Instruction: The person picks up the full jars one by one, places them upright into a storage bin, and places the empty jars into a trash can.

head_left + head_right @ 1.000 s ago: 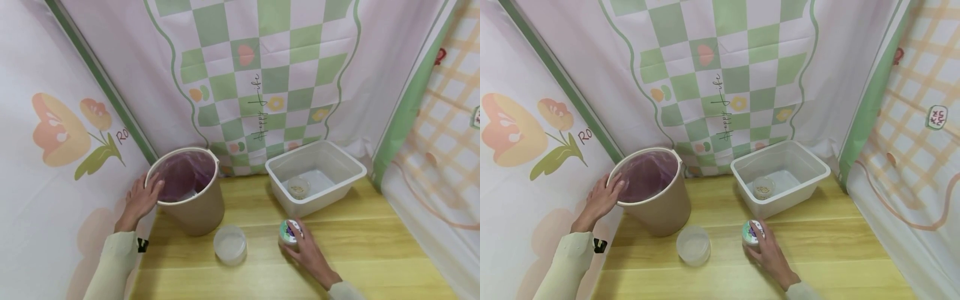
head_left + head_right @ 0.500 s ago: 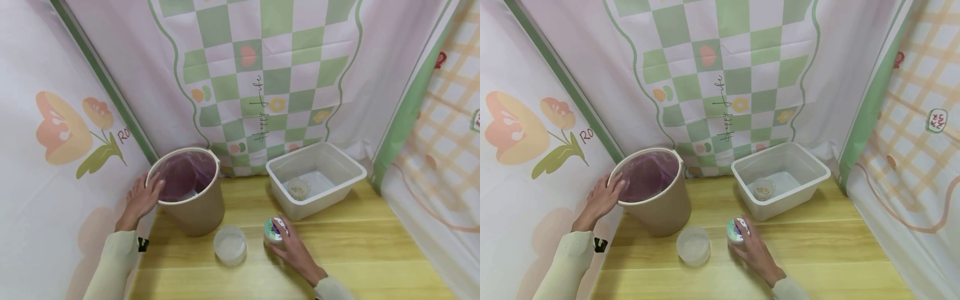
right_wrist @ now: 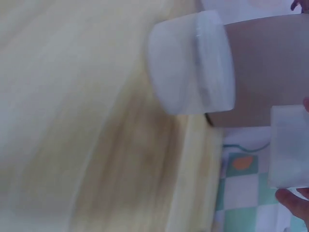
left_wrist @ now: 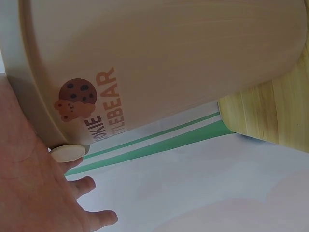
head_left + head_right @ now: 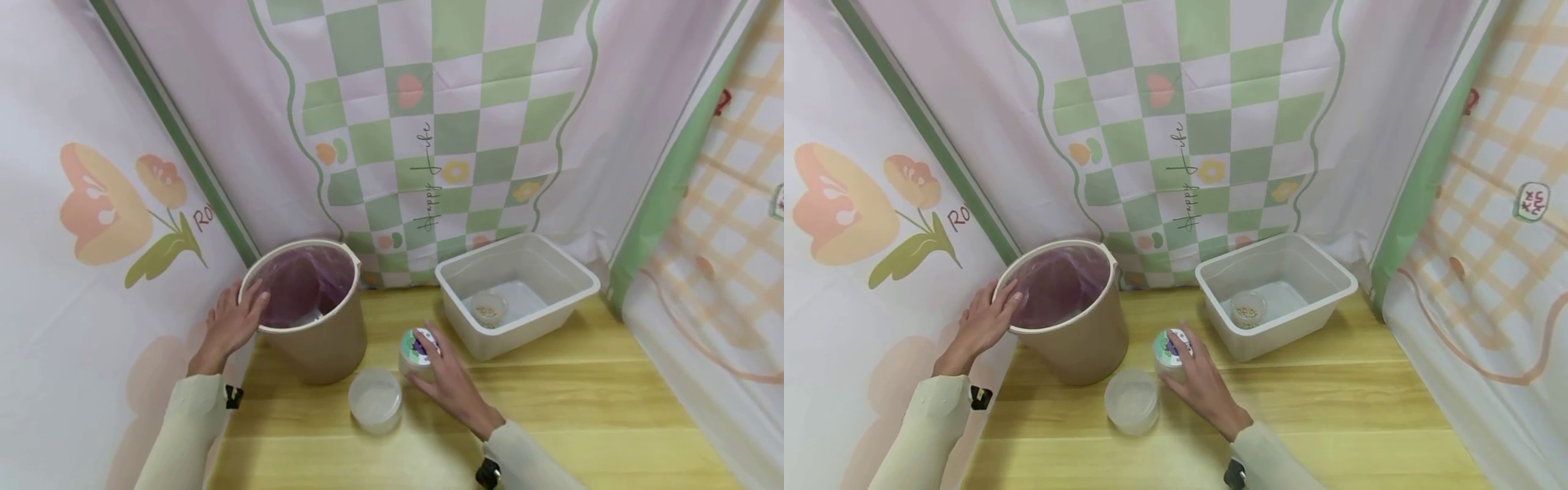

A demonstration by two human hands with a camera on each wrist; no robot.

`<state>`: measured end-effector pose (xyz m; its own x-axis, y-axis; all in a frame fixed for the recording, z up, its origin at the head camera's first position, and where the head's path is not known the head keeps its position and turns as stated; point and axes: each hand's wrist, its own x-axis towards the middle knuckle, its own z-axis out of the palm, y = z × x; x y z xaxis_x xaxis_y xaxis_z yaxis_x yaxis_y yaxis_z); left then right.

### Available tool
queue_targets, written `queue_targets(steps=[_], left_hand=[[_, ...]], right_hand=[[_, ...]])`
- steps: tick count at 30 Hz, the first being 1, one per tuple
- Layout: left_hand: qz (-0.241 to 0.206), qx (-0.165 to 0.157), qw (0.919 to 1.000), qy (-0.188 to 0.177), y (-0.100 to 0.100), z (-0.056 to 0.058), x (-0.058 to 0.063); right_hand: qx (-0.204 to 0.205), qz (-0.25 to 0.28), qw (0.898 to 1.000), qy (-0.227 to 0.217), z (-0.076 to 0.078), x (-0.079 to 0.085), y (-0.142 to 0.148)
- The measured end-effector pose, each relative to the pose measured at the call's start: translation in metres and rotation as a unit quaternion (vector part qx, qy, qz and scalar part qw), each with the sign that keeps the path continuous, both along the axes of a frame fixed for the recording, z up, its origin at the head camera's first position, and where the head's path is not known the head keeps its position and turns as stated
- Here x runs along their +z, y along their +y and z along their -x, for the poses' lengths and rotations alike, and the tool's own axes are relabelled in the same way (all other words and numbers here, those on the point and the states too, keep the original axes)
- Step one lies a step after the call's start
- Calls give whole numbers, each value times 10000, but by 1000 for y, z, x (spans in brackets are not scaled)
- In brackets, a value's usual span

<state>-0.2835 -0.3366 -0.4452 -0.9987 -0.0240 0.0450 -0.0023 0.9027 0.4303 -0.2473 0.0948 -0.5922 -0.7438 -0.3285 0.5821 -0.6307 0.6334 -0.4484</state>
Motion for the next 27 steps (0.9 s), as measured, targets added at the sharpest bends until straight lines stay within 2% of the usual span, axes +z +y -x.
queue_targets(steps=[8, 15, 27], left_hand=[[-25, 42, 10000, -22, 0, 1, -1], [-35, 43, 10000, 12, -1, 0, 1], [-3, 59, 10000, 36, 0, 0, 0]], right_hand=[[107, -99, 9999, -86, 11, 18, -19], [141, 121, 9995, -244, 23, 38, -25], [120, 32, 9997, 210, 50, 86, -36]])
